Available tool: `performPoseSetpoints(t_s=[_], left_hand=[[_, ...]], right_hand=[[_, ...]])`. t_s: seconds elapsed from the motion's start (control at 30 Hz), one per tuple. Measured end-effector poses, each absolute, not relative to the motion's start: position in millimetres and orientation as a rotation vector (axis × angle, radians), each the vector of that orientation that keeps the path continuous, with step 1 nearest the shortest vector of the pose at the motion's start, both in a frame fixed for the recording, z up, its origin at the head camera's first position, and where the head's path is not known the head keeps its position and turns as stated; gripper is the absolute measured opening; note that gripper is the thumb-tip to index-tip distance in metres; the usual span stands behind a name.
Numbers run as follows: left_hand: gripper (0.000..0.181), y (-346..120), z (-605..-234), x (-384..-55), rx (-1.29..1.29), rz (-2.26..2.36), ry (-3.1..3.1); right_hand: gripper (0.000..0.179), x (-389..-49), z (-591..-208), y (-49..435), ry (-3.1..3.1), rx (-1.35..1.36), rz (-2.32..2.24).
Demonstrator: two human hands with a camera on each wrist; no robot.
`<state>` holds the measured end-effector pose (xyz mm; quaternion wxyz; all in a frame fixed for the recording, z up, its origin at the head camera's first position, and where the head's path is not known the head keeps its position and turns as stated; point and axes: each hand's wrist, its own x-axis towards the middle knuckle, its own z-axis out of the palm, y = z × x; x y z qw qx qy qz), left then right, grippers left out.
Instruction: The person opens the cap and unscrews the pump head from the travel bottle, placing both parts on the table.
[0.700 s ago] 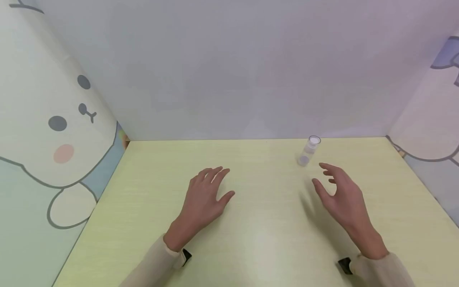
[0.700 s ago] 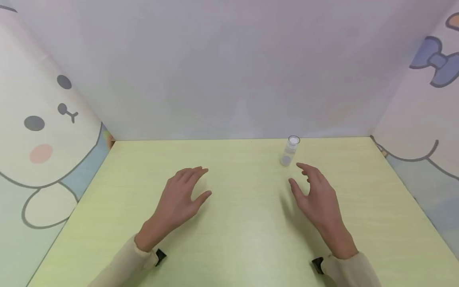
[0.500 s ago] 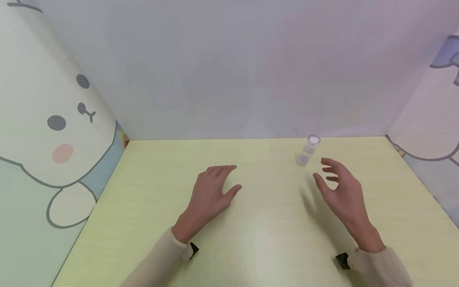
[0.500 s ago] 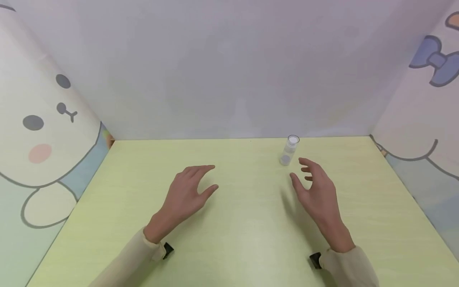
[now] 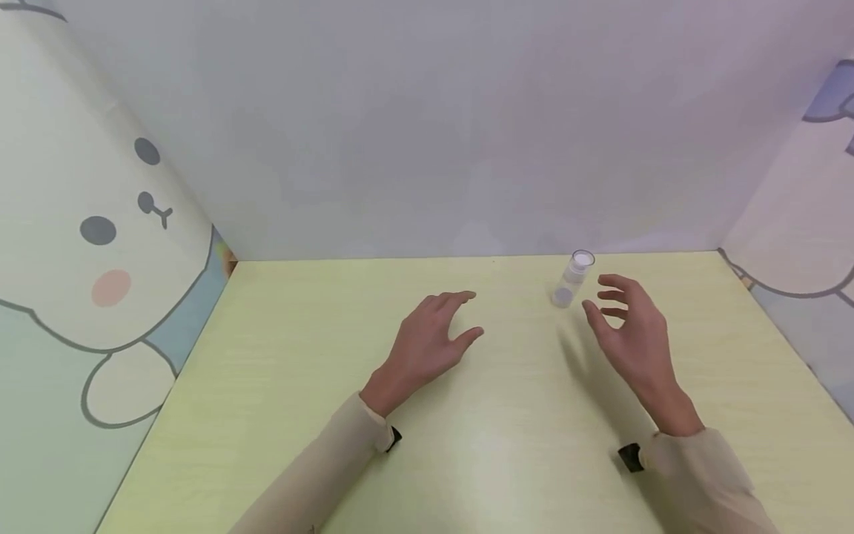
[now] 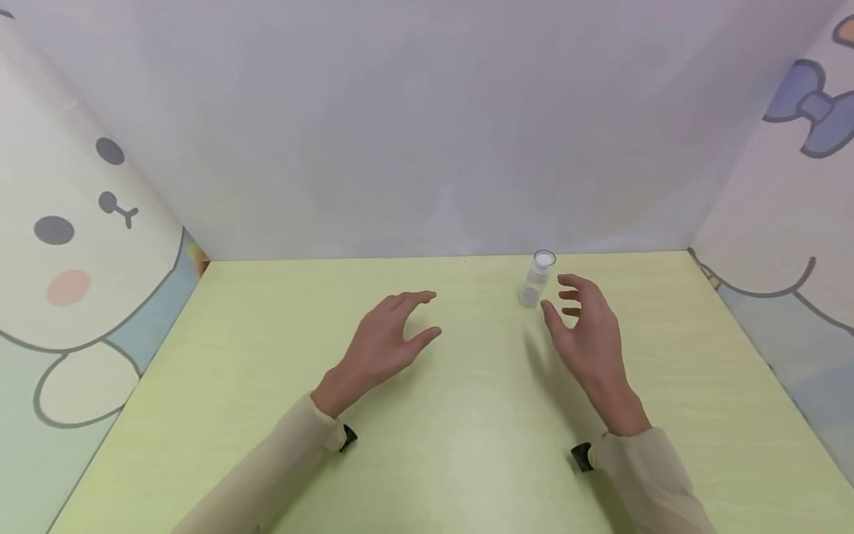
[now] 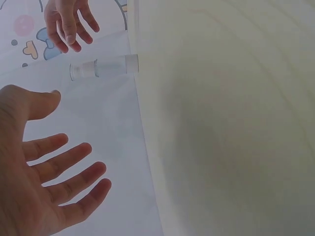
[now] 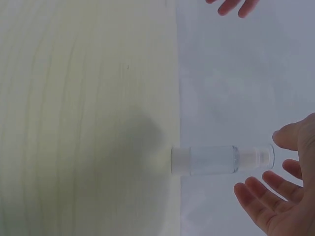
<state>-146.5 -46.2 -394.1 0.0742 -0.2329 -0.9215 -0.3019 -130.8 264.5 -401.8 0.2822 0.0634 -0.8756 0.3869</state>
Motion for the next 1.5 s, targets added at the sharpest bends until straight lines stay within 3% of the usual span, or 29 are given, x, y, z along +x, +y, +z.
performPoseSetpoints(t_s=[1.5], left_hand=[[0.045,56,-409,-201,-0.738,-0.923,-2.874]], right_hand=[[0.044,-182,-392,269,-2.391,0.087,1.176]])
